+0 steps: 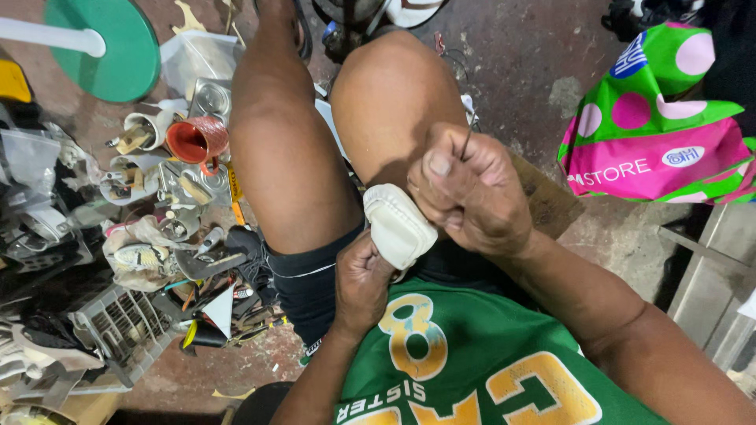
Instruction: The person stitches a white shoe by hand using a needle and thread, pulling the thread through the sole and upper fabric while holding the shoe in their lap.
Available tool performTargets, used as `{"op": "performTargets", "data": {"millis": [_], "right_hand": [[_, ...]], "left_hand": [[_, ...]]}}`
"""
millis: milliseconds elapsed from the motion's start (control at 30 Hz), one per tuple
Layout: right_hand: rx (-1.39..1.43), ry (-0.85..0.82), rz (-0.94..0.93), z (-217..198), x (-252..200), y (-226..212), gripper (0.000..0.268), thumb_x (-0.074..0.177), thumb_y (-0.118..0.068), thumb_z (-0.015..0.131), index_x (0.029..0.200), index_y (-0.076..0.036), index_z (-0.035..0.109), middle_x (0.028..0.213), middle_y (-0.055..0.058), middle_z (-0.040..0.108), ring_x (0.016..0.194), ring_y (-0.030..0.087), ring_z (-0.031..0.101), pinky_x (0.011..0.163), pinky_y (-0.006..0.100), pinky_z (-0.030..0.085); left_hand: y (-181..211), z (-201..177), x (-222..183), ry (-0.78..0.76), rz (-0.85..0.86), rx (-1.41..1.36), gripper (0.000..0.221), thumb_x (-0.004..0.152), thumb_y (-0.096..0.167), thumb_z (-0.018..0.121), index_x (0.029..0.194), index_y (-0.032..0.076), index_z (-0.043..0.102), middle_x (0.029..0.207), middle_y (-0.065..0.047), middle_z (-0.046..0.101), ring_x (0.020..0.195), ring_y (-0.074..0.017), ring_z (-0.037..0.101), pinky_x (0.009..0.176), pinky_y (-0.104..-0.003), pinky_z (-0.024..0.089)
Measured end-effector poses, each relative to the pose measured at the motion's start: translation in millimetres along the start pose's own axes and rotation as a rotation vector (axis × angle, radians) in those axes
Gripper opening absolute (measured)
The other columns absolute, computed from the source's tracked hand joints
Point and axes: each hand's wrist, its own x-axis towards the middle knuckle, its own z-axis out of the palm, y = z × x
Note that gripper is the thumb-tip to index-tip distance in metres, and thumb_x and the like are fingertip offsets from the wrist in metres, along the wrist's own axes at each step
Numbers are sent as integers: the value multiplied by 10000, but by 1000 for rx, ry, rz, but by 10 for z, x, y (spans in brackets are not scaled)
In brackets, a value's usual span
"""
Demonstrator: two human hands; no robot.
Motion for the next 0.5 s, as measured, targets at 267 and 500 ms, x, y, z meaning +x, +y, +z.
{"op": "performTargets", "data": {"millis": [267, 500], "right_hand": [[0, -43, 32, 38, -16, -62, 292, 1120, -253, 585, 920, -81, 460, 667, -12, 383, 543, 69, 337, 488, 210, 309], [-26, -99, 50, 286, -168, -14, 313, 1119, -303, 592, 941, -77, 468, 725, 13, 408, 591, 102, 388, 559, 233, 360]], "left_hand": [[148, -157, -7, 13, -148, -475, 285, 1073, 228, 663, 1229, -7, 622, 986, -72, 618, 857, -100, 538, 747, -220, 402], [532, 94, -52, -54, 11, -752, 621, 945, 267, 748, 1387, -4, 407, 1349, -163, 546, 1304, -258, 546, 1163, -420, 410]]}}
